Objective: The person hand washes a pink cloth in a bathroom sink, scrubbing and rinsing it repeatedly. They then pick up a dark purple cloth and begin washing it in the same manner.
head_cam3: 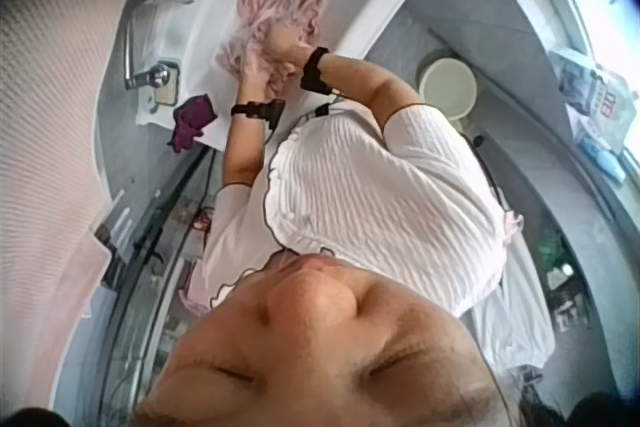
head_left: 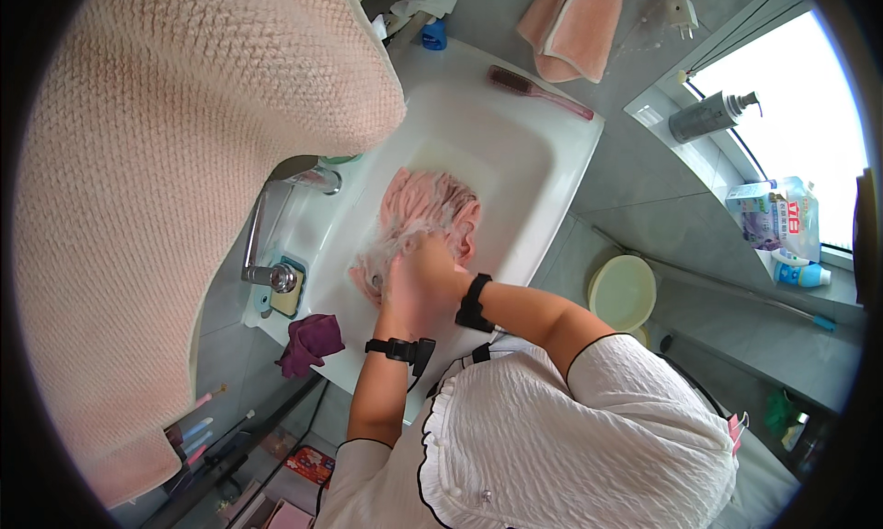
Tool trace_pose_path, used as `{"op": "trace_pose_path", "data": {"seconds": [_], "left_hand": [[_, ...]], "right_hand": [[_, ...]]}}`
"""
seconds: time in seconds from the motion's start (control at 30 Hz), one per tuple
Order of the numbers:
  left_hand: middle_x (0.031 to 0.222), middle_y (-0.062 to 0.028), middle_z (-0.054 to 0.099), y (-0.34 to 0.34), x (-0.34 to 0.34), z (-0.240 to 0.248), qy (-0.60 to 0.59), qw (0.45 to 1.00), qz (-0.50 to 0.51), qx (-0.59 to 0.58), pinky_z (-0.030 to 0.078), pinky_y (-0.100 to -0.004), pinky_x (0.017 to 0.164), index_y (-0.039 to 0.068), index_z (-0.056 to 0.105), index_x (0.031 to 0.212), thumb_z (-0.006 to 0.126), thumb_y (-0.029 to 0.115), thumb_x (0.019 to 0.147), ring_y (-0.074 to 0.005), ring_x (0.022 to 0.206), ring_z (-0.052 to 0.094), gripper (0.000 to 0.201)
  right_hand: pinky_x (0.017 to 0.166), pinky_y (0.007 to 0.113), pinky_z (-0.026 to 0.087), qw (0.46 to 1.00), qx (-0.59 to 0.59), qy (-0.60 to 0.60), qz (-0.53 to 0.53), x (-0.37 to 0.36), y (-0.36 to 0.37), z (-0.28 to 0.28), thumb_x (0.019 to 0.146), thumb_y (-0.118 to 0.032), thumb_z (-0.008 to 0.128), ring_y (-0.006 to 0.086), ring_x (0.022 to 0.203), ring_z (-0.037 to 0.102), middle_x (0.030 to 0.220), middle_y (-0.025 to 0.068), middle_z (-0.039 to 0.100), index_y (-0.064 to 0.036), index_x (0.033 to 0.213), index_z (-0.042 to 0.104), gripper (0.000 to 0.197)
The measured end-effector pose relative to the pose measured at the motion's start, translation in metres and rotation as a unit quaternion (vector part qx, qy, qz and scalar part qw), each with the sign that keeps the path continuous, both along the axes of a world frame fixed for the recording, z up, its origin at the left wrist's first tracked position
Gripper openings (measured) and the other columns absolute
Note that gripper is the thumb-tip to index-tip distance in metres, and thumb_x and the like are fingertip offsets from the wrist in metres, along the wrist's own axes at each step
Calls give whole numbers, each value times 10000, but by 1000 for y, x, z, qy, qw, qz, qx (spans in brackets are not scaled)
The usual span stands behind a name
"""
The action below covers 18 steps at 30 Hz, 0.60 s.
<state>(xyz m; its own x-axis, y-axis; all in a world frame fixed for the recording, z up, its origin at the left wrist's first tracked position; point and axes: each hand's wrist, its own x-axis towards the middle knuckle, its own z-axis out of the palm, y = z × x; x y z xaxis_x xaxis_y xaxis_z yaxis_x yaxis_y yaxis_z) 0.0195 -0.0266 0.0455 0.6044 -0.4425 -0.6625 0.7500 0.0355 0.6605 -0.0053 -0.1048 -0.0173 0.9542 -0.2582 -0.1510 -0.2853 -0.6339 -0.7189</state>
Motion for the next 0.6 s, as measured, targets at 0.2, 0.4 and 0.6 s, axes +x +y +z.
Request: {"op": "trace_pose_path", "data": {"seconds": [0.2, 0.4, 0.6], "left_hand": [[1338, -92, 465, 25, 0, -35, 168, 975, 143, -22, 368, -443, 1015, 73, 416, 1331, 429, 390, 940, -261, 1230, 441, 503], [965, -164, 646, 54, 4, 10, 84, 977, 92, -175, 459, -427, 919, -58, 543, 1135, 507, 359, 907, -262, 1081, 554, 477], [1162, -107, 594, 60, 10, -36, 153, 975, 106, -118, 412, -385, 948, 37, 519, 1225, 494, 305, 914, -228, 1115, 525, 412]], "right_hand": [[762, 469, 470, 994, 108, 19, -10, -5, 6, 13, 823, -240, 536, 395, 875, 595, 1025, 226, 591, -47, 1097, 555, 336], [717, 434, 480, 989, -88, -116, 24, -8, -55, -45, 806, -265, 578, 352, 853, 613, 937, 168, 626, -60, 1034, 612, 309], [714, 462, 468, 986, 167, 17, 25, -30, 37, 61, 801, -240, 551, 378, 820, 596, 894, 195, 614, -33, 967, 587, 268]]}}
